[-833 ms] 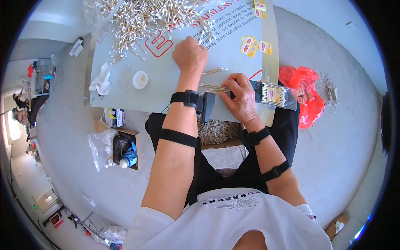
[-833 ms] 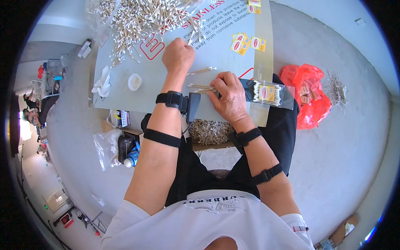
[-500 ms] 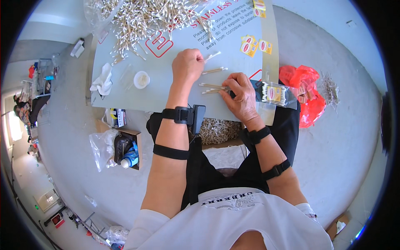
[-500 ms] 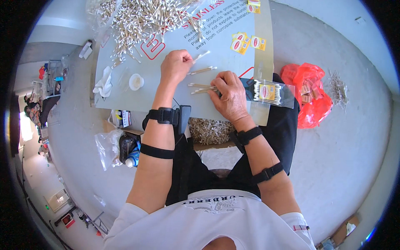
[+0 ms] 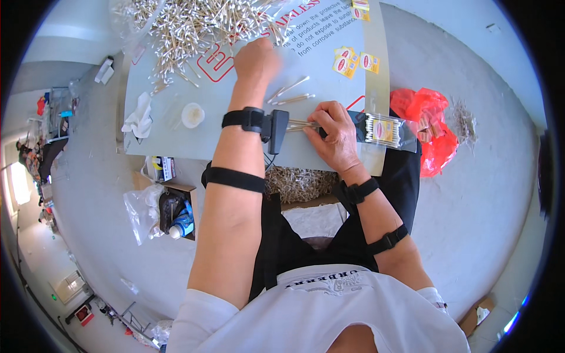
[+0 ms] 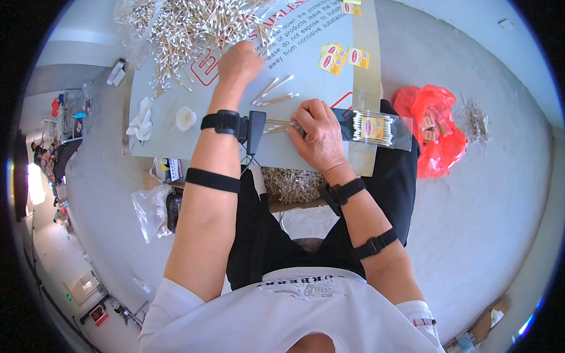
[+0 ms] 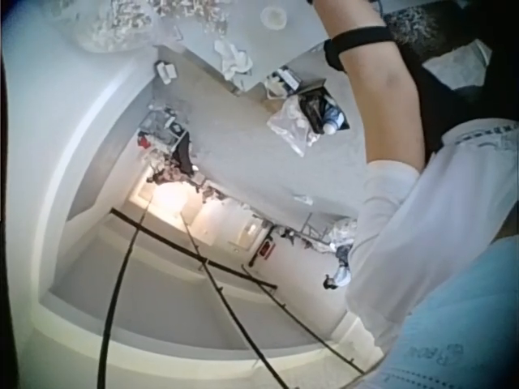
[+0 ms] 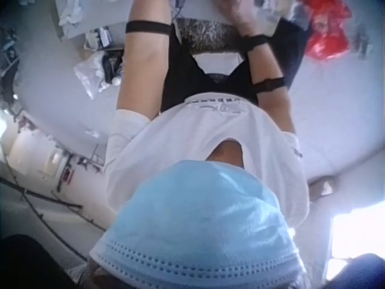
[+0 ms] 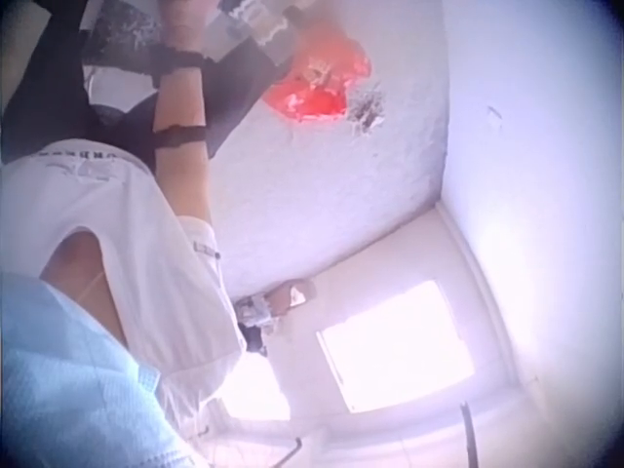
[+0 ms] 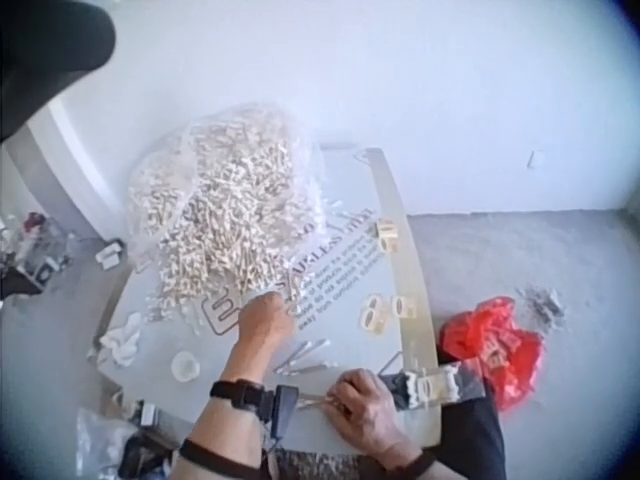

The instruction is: The recorder is sorting and packaging cotton swabs at a workstation on the floor.

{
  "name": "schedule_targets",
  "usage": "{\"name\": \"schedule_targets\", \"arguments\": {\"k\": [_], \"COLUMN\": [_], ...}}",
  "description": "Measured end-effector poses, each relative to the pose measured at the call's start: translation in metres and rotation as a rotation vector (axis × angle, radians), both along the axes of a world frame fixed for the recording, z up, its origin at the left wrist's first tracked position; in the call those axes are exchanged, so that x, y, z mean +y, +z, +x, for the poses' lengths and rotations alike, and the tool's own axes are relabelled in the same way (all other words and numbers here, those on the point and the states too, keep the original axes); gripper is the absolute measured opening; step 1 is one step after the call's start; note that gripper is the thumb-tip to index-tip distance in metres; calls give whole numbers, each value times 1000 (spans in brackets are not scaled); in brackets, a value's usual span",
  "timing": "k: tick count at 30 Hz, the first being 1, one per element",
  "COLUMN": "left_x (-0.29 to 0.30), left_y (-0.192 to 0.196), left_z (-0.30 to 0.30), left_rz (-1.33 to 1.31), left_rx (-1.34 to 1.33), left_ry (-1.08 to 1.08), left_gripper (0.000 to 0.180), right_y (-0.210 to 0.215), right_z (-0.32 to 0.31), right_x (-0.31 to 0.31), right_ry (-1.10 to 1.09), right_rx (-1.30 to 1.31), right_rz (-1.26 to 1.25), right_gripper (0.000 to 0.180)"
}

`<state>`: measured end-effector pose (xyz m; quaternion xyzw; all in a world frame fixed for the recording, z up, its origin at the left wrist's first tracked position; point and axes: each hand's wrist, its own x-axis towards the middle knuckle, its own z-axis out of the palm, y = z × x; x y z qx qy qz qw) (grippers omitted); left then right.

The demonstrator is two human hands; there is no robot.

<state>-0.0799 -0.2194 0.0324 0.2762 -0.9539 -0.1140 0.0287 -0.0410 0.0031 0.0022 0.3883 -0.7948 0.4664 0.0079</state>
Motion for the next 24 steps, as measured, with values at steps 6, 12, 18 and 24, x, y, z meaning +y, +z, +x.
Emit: {"name": "schedule_targets", "arguments": {"k": [6, 12, 18, 24], "left_x": [-14, 5, 12, 20], "left_y": [0, -8, -7, -8], "left_z": [32, 54, 64, 68], "left_rz": [125, 276, 305, 342], "left_rx": [-55, 49, 46, 86], "left_ry": [-165, -179, -215, -206], "left_gripper": [14, 7, 6, 7], "right_y": [-2, -3, -3, -3], "right_z": [0, 0, 1, 1], "right_x": [-1, -1, -2, -1], "right_ry": [-5, -13, -17, -15], "right_rx": [20, 20, 28, 17], "right_rz": [4, 5, 18, 29], "right_gripper": [20, 19, 19, 20]}}
